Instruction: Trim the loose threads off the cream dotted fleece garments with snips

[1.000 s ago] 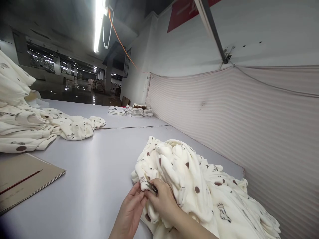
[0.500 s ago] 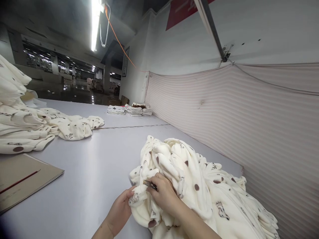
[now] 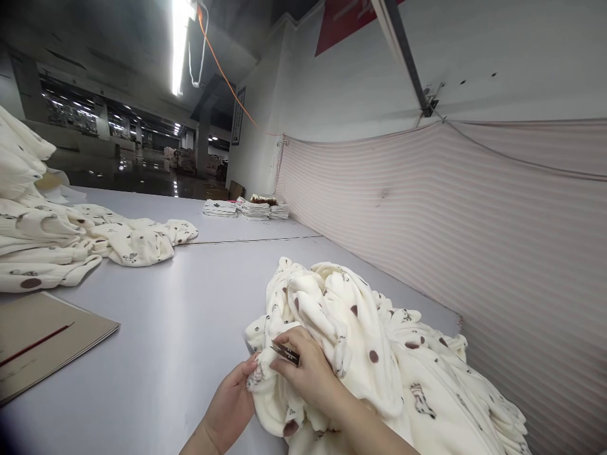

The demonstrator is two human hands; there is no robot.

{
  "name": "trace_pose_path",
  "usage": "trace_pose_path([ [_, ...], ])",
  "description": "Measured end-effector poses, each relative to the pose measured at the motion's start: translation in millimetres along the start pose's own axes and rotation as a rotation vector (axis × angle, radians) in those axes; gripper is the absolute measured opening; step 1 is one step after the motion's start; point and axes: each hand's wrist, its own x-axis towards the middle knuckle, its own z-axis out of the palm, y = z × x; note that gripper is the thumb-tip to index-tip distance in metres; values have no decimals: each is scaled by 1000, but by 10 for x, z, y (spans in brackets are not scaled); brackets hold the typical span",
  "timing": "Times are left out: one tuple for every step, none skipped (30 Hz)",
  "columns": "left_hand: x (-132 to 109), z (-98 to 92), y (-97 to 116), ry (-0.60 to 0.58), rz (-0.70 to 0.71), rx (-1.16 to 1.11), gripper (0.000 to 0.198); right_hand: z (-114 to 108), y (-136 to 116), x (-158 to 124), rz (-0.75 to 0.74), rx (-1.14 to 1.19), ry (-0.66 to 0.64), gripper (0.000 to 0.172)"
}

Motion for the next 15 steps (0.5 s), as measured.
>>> trace_pose_path([
  [-5,6,-9,-3,5,0,26,3,-11,4,-36,-10,2,18],
  [-13,12,-18,-4,11,3,26,2,-21,8,-65,-17,3,13],
  [-23,19,-28,-6,18,11,25,-3,-28,12,-85,-18,11,9],
  [-35,30,-40,-8,25,23,25,-13,-32,15,-93,-13,27,9],
  [-48,48,-53,-10,31,37,26,-27,-33,17,-95,-7,49,12],
  [-60,76,-67,-11,38,52,27,-42,-31,19,-86,4,61,13],
  [-69,114,-82,-10,48,69,28,-59,-26,21,-67,26,43,12],
  [-74,163,-97,-7,59,84,29,-77,-18,26,-39,72,8,10],
  [-74,220,-110,-1,72,96,30,-97,-6,33,-7,140,-25,13],
  [-68,278,-120,0,88,99,31,-123,9,46,28,216,-40,18],
  [-58,329,-124,-3,112,98,33,-158,29,63,62,292,-27,21],
  [-45,365,-123,11,146,114,34,-211,51,85,90,357,20,22],
  [-32,377,-117,51,181,148,35,-285,75,110,107,406,99,22],
  [-20,359,-109,117,211,200,36,-385,100,137,118,440,191,23],
  [-9,309,-102,210,229,262,37,-509,124,163,124,470,279,26],
])
